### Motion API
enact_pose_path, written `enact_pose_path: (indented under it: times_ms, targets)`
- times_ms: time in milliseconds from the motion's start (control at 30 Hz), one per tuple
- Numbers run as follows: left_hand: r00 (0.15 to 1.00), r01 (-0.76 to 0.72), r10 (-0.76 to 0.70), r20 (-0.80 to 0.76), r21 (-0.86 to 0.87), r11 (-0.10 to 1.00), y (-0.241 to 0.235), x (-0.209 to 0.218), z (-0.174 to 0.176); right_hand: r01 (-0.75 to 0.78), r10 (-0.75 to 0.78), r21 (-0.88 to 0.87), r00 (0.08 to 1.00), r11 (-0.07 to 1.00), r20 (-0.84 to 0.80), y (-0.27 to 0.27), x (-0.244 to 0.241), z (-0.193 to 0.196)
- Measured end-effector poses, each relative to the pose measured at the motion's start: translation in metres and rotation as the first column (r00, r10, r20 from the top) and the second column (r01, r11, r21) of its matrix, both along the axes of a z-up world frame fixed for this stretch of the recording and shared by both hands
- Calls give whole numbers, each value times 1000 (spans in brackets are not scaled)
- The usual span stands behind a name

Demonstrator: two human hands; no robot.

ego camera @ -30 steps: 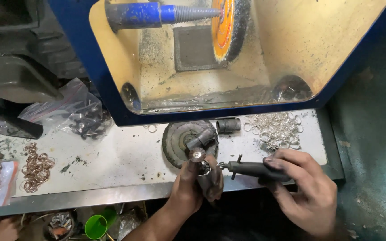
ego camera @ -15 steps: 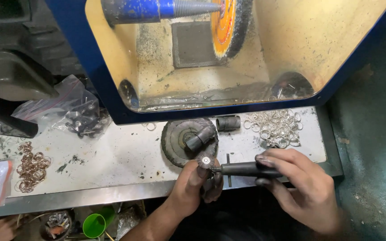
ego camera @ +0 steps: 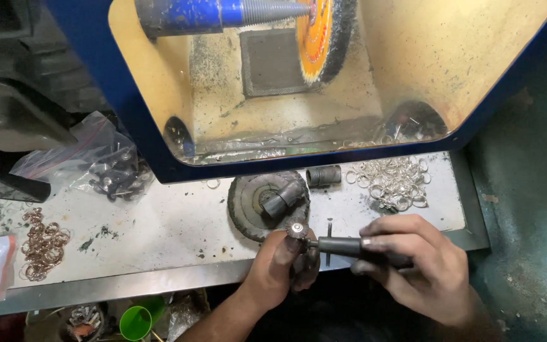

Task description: The person uses a rotary polishing tool to grind and polish small metal rings held in a cylindrical holder. They repeatedly press the rings against the tool's spinning abrasive tip, rotate the holder to access different areas, and place finished rings on the workbench.

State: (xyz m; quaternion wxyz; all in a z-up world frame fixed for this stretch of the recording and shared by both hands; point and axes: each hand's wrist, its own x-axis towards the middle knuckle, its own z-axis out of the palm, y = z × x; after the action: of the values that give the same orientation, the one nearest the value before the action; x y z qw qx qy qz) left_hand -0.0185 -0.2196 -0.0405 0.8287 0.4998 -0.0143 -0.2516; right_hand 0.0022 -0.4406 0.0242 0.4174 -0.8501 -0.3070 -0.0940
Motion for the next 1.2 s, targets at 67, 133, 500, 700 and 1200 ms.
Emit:
enact_pose_path:
  times_ms: [67, 133, 500, 700, 1200]
  targets:
    - [1000, -4, 4, -11, -11, 1000, 0, 0, 1, 56, -54, -33, 996, 998, 69, 0, -1, -10]
    - [1000, 8, -8, -23, 3, 1000, 0, 2, 3, 130, -132, -149, 991, 980, -7, -5, -4, -25]
    - [1000, -22, 22, 21, 8, 1000, -4, -1, -9, -70, 71, -95, 998, 993, 0, 2, 11, -1]
    - [998, -17, 17, -63, 13, 1000, -3, 4, 0, -45, 73, -269, 993, 962, 94, 3, 11, 5]
    - [982, -3, -46, 184, 260, 966, -4, 11, -3, -123, 87, -237, 984, 964, -157, 15, 8, 0]
